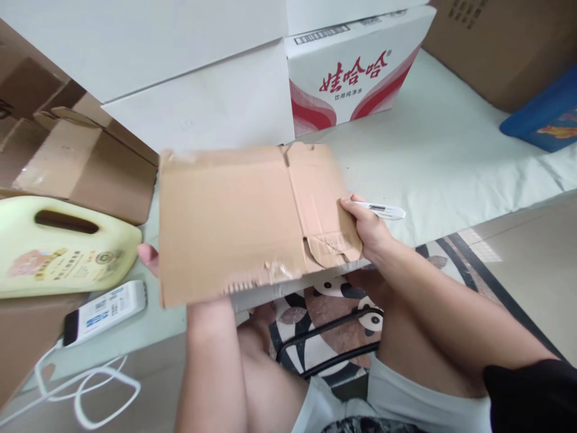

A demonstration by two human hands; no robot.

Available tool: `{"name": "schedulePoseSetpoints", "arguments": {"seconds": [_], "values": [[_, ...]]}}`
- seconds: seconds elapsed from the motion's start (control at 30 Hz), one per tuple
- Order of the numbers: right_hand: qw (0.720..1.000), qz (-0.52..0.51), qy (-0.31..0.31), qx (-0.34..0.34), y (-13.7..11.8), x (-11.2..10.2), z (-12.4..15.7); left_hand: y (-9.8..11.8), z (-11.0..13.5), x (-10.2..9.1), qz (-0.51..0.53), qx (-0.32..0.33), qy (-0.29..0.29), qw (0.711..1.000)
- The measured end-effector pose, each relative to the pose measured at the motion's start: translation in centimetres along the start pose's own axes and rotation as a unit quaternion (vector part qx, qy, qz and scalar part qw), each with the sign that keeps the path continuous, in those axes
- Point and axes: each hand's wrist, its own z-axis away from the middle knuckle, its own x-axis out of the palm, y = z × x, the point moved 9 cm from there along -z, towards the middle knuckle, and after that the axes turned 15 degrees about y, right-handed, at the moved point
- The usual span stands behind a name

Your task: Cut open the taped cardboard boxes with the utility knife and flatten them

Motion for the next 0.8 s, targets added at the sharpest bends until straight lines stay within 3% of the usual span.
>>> {"name": "schedulePoseSetpoints", "arguments": {"seconds": [0.1,0.17,0.2,0.27,0.33,0.43,0.53,0.63,0.7,0.8], "values": [[0.999,-0.042,0.03,-0.013,-0.3,-0.4,-0.5,-0.3,0.2,1.3,0.015,-0.009,-0.051,0.999],[0.999,-0.028,-0.007,-0.019,-0.3,0.1,-0.3,-1.6,0.0,1.3,-0.024,-0.049,-0.058,0.997],[0.999,-0.012,-0.04,-0.015,-0.2,0.6,0.0,-2.0,-0.4,0.8,-0.046,-0.052,-0.041,0.997],[0.993,0.015,-0.115,0.005,0.5,1.7,0.8,-2.3,-1.6,-1.6,-0.075,-0.025,0.067,0.995],[0.987,0.025,-0.156,0.03,1.2,2.2,1.4,-2.7,-2.3,-3.0,-0.087,-0.02,0.128,0.988],[0.989,0.013,-0.143,0.032,1.2,1.8,1.6,-3.2,-2.5,-3.2,-0.085,-0.036,0.141,0.986],[0.993,-0.002,-0.114,-0.007,-0.4,1.1,1.5,-3.5,-1.9,-2.5,-0.07,-0.088,0.137,0.984],[0.996,-0.016,-0.078,-0.05,-3.4,-0.5,1.5,-3.7,-1.1,-2.2,-0.067,-0.146,0.147,0.976],[0.996,-0.028,-0.038,-0.081,-6.1,-2.7,1.6,-3.7,-0.8,-2.0,-0.072,-0.162,0.141,0.974],[0.981,-0.04,0.101,-0.162,-10.9,-9.1,2.3,-3.7,-0.5,-1.7,-0.067,-0.167,0.121,0.976]]}}
